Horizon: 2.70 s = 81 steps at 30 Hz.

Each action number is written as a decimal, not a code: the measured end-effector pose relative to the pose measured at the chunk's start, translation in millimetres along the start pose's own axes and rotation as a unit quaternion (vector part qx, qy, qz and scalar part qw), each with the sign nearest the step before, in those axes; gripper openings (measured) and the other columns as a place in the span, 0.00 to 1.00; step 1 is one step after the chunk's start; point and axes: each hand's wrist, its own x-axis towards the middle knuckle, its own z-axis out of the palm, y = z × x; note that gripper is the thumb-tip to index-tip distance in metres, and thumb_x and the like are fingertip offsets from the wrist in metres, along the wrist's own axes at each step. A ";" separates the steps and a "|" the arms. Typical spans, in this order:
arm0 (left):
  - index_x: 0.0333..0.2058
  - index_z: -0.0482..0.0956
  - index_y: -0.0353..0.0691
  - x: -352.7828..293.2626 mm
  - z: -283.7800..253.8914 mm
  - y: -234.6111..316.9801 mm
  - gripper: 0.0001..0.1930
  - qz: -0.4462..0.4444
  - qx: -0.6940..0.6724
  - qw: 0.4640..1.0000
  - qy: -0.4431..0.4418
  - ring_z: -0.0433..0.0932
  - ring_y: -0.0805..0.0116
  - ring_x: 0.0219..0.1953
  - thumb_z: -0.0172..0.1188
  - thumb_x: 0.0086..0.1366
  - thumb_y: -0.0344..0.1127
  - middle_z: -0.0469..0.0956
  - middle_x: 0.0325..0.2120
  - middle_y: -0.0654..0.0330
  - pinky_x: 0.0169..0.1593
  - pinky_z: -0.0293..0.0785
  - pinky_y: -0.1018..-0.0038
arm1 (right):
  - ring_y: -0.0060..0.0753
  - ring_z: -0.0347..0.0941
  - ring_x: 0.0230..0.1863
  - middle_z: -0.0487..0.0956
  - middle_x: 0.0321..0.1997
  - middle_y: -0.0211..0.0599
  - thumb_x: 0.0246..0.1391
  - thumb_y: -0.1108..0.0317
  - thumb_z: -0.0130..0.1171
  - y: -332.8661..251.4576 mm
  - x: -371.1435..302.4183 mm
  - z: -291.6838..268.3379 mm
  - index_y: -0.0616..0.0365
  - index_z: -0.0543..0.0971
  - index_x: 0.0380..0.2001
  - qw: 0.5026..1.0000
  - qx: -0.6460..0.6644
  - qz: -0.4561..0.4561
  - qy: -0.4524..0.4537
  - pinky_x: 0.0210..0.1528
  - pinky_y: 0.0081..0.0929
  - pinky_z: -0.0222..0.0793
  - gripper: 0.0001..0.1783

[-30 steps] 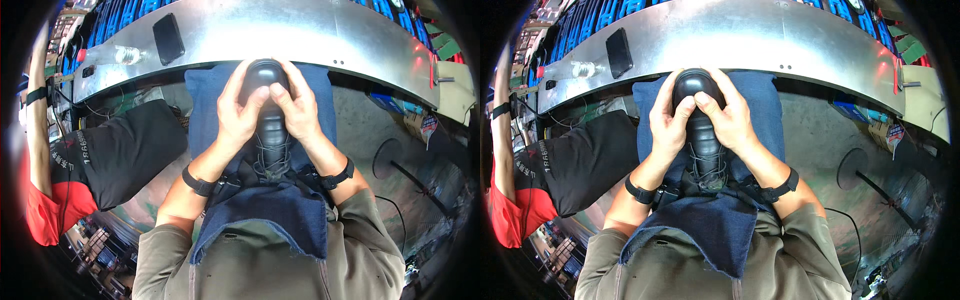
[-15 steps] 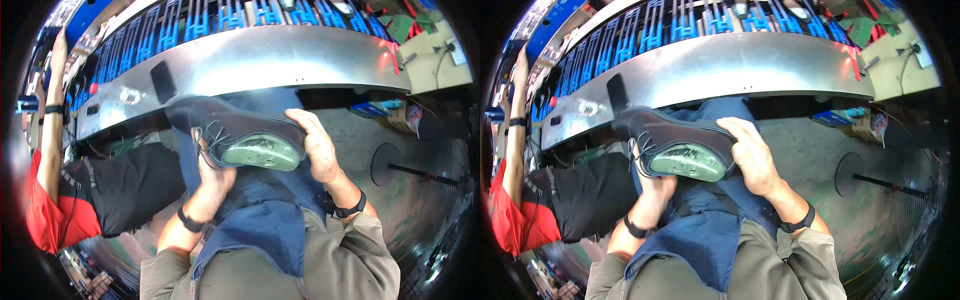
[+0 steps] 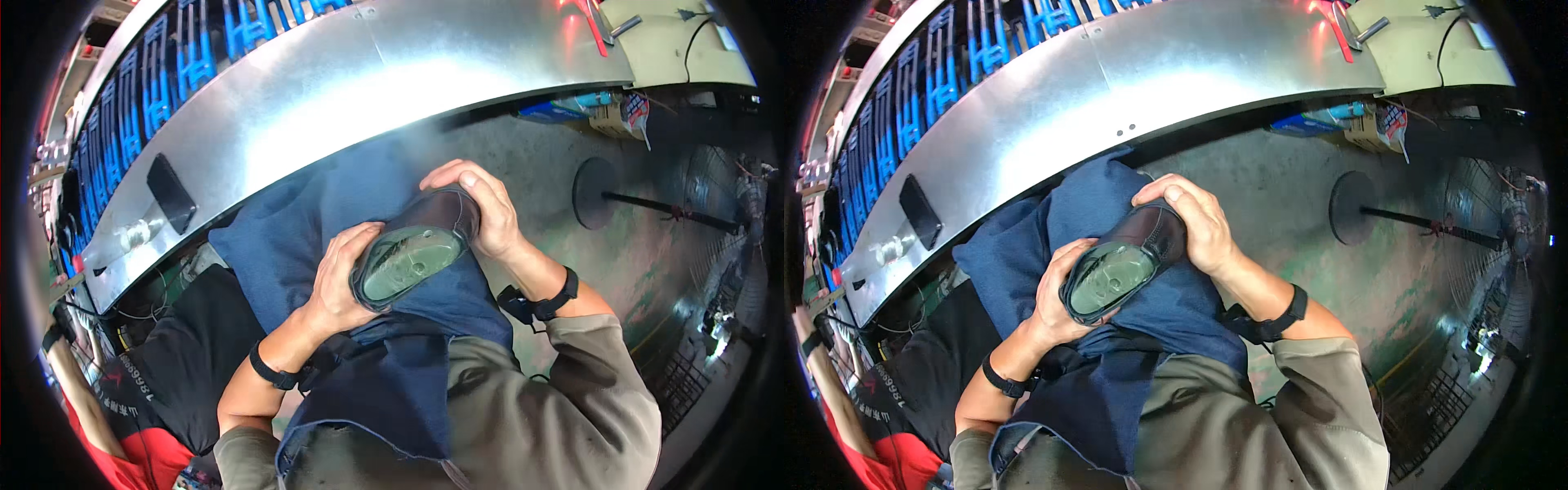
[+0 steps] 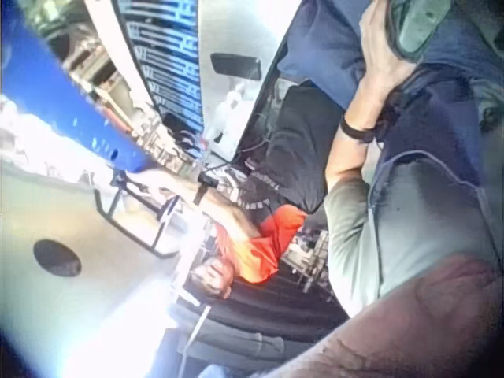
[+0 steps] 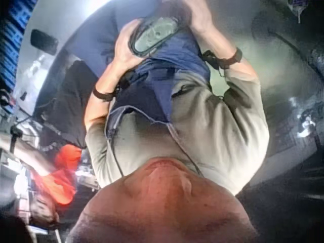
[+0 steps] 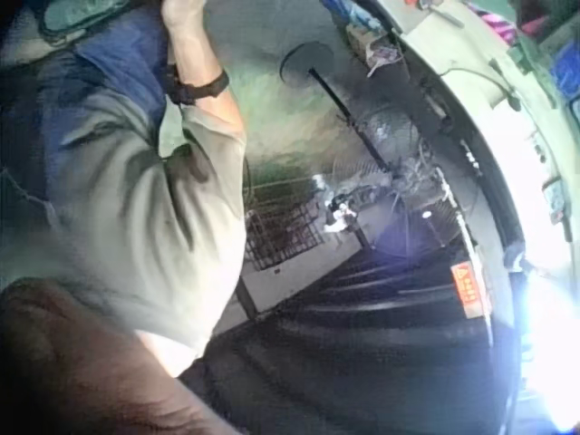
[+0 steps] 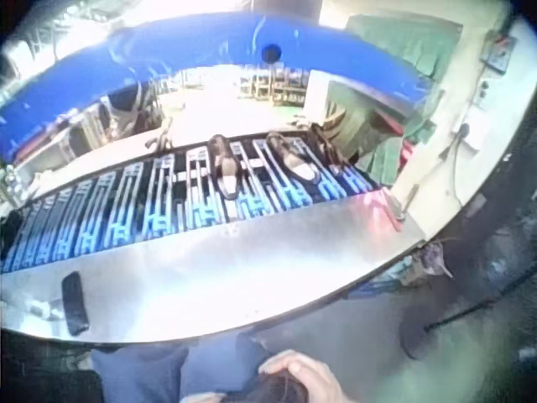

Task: Inspect shoes on an assembly line for quality control.

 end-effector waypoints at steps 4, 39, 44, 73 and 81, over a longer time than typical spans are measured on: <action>0.58 0.64 0.29 11.4 1.2 -9.7 0.45 -0.015 -0.008 1.000 0.018 0.75 0.41 0.54 0.79 0.46 0.42 0.74 0.52 0.40 0.58 0.72 0.53 | 0.44 0.79 0.45 0.82 0.40 0.48 0.68 0.63 0.36 4.0 20.8 6.4 0.69 0.81 0.38 0.996 -0.067 -0.047 0.047 0.53 0.34 0.71 0.25; 0.56 0.74 0.38 194.2 -255.8 15.7 0.26 0.089 0.332 0.939 -0.013 0.72 0.44 0.60 0.69 0.59 0.34 0.67 0.62 0.45 0.60 0.73 0.56 | 0.40 0.78 0.55 0.80 0.53 0.48 0.46 0.72 0.65 -49.8 208.5 -59.4 0.62 0.69 0.64 0.949 -0.295 -0.112 0.003 0.59 0.34 0.70 0.39; 0.48 0.78 0.36 295.5 -282.8 123.8 0.15 0.316 0.375 0.865 0.107 0.74 0.46 0.57 0.61 0.61 0.26 0.77 0.52 0.46 0.60 0.72 0.57 | 0.60 0.73 0.59 0.75 0.58 0.58 0.51 0.69 0.65 11.7 130.6 -42.3 0.63 0.69 0.62 0.852 -0.416 -0.243 0.203 0.62 0.41 0.69 0.34; 0.23 0.79 0.39 -117.4 -4.0 79.2 0.13 -0.087 0.264 0.951 0.134 0.77 0.55 0.21 0.71 0.56 0.41 0.74 0.18 0.57 0.26 0.73 0.62 | 0.48 0.77 0.37 0.80 0.36 0.45 0.44 0.61 0.73 -211.6 37.5 46.4 0.62 0.80 0.40 0.831 -0.380 -0.403 0.053 0.43 0.38 0.74 0.21; 0.57 0.73 0.29 -54.5 -113.7 -43.2 0.32 -0.275 0.179 0.886 0.327 0.69 0.44 0.60 0.69 0.59 0.42 0.70 0.56 0.39 0.64 0.65 0.58 | 0.20 0.73 0.39 0.79 0.37 0.27 0.52 0.65 0.71 -85.5 -23.9 75.5 0.61 0.79 0.41 0.989 -0.108 -0.058 -0.079 0.46 0.24 0.71 0.16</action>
